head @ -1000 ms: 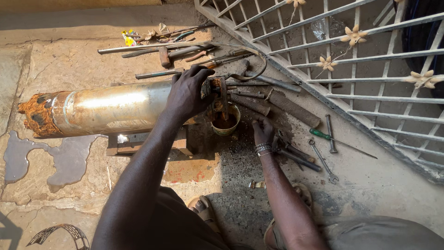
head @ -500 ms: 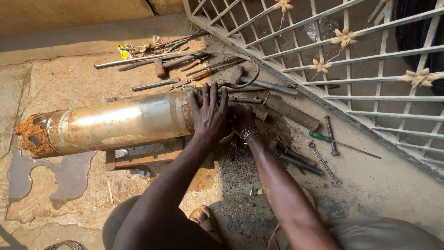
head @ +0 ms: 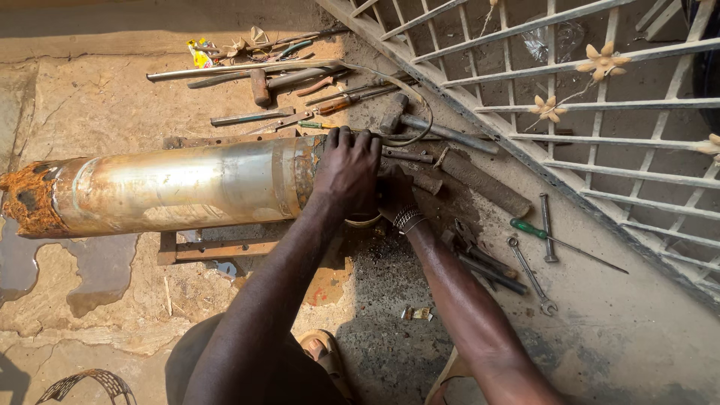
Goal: The person works on a large rusty submersible pump cylinder lying on wooden blocks, prying at the end cover with a screwdriver and tapping it with a hammer to loosen it. They then pull the end cover and internal motor component free from the housing and lift the extracted part away.
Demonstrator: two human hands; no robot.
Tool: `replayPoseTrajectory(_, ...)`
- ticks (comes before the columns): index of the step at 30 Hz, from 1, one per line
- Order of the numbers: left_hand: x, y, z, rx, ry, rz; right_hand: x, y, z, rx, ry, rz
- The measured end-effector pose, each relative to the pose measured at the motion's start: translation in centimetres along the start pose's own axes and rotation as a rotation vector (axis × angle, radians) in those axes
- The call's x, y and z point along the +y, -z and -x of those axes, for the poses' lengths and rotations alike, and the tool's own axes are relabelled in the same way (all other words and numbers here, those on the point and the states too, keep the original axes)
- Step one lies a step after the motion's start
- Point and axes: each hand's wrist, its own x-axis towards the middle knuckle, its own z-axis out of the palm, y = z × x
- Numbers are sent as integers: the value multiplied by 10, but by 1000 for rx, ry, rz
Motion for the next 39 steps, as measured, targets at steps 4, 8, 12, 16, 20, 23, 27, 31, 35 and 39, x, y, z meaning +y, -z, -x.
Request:
replayPoseTrajectory(4,-26,19,-38,-618,35,309,1,-3,16,234,-2,-79)
replayPoseTrajectory(8,-45,23,-62,-740,19,476,5,2,31,288,58,-290)
replayPoseTrajectory(12,-48,19,-65,-740,34,525,3,7,35,207,-53,-565)
replayPoseTrajectory(16,-50,21,-59,-583,66,543,0,13,39,115,-212,-561)
replayPoseTrajectory(20,-69,23,-27,-173,142,838,16,17,54,178,-344,-645)
replayPoseTrajectory(23,-95,18,19,-4,166,777,35,16,68,218,-489,-775)
replayPoseTrajectory(27,-117,5,76,153,194,536,53,12,80,191,-629,-780)
replayPoseTrajectory(31,-113,-2,88,286,291,463,54,7,97,55,-788,-590)
replayPoseTrajectory(35,-106,0,84,316,462,473,52,-1,117,89,-805,-517)
replayPoseTrajectory(39,-105,5,84,353,469,485,66,-2,139,94,-956,-433)
